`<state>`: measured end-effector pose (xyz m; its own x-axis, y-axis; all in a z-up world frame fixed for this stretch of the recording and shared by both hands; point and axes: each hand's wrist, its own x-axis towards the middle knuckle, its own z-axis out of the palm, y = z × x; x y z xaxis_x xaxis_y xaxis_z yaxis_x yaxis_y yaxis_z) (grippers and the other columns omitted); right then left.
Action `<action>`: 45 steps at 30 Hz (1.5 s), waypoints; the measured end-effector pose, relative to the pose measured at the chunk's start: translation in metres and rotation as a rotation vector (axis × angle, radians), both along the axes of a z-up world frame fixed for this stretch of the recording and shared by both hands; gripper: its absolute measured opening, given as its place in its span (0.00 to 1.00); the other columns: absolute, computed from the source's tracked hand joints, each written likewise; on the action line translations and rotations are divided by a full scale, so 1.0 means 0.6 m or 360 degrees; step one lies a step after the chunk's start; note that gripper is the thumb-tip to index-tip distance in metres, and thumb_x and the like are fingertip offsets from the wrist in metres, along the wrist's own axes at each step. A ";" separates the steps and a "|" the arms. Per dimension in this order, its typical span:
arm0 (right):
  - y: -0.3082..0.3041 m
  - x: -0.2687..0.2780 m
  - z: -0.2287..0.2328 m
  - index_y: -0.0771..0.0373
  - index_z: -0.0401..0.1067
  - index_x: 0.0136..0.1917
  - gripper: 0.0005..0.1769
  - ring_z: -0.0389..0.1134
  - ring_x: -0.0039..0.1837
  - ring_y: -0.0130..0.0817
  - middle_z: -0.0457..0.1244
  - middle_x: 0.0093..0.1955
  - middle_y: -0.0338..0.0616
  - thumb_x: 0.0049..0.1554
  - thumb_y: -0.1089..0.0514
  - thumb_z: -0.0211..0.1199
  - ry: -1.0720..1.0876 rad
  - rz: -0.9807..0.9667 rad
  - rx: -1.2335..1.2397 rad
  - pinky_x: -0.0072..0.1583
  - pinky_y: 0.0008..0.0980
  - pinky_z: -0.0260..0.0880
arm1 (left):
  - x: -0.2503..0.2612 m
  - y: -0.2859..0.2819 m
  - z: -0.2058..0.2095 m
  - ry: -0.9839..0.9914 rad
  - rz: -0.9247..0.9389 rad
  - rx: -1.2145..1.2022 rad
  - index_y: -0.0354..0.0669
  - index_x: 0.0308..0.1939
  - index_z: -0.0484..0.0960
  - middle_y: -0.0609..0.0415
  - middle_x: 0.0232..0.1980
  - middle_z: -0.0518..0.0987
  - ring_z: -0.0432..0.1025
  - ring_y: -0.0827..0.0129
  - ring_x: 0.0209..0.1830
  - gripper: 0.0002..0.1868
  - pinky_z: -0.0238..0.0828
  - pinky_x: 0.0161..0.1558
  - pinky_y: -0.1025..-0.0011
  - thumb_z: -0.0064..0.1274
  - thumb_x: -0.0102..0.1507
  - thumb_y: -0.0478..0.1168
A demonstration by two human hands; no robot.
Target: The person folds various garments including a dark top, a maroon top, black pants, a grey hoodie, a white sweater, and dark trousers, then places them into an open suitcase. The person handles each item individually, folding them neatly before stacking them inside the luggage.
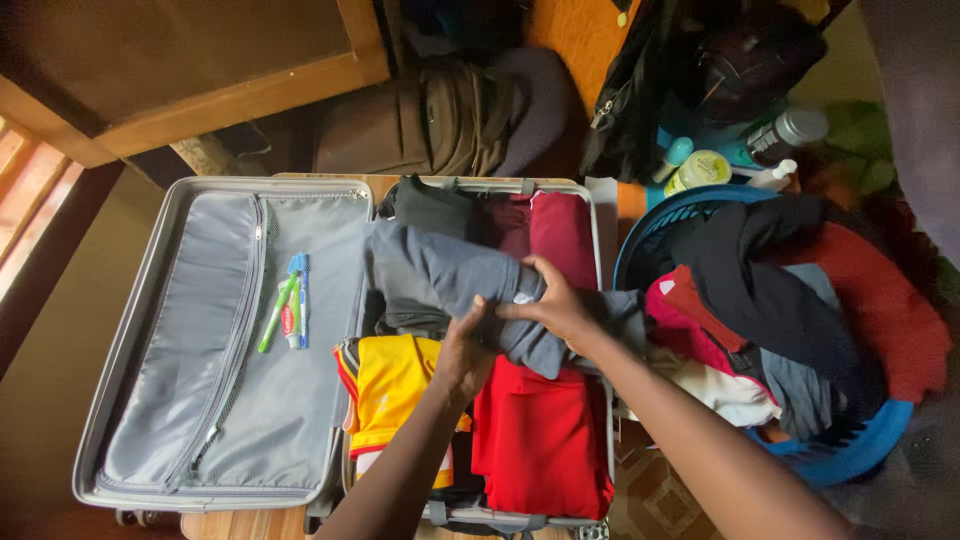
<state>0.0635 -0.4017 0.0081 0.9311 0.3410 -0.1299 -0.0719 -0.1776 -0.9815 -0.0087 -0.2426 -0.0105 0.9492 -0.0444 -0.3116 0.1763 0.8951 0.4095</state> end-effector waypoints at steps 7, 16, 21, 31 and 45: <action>0.014 0.002 0.081 0.57 0.58 0.69 0.37 0.64 0.66 0.35 0.62 0.64 0.44 0.51 0.56 0.73 -0.0348 -0.0365 0.0032 0.67 0.38 0.63 | 0.061 -0.001 0.108 -0.0272 -0.0192 0.0520 0.36 0.65 0.71 0.50 0.57 0.79 0.76 0.61 0.56 0.32 0.73 0.59 0.60 0.64 0.58 0.37; 0.024 0.138 0.257 0.56 0.75 0.67 0.41 0.43 0.85 0.40 0.51 0.83 0.53 0.65 0.24 0.42 -0.1231 0.0184 -0.0416 0.79 0.42 0.38 | 0.126 0.044 0.229 -0.0250 -0.0686 0.0718 0.31 0.60 0.75 0.45 0.51 0.82 0.80 0.60 0.48 0.29 0.78 0.55 0.59 0.64 0.56 0.34; 0.006 0.232 0.246 0.63 0.77 0.63 0.64 0.48 0.82 0.31 0.65 0.73 0.47 0.50 0.12 0.23 0.0106 0.0963 0.0012 0.77 0.38 0.43 | 0.116 0.068 0.264 -0.0183 -0.0809 0.0843 0.33 0.58 0.77 0.46 0.49 0.83 0.80 0.63 0.44 0.29 0.81 0.50 0.63 0.64 0.54 0.38; -0.011 0.064 0.067 0.55 0.70 0.69 0.52 0.67 0.64 0.37 0.66 0.66 0.42 0.51 0.16 0.43 0.1264 0.0303 0.1207 0.64 0.43 0.69 | 0.105 0.093 0.253 -0.0053 -0.0039 0.1279 0.28 0.55 0.79 0.45 0.47 0.85 0.80 0.65 0.42 0.33 0.79 0.46 0.67 0.68 0.53 0.48; -0.007 -0.170 -0.079 0.59 0.70 0.67 0.42 0.68 0.63 0.41 0.67 0.63 0.49 0.54 0.27 0.52 0.1455 0.0215 0.0874 0.63 0.43 0.69 | 0.033 0.099 0.067 0.0398 -0.0037 0.2634 0.33 0.55 0.80 0.32 0.55 0.80 0.75 0.38 0.57 0.48 0.69 0.59 0.50 0.45 0.62 0.78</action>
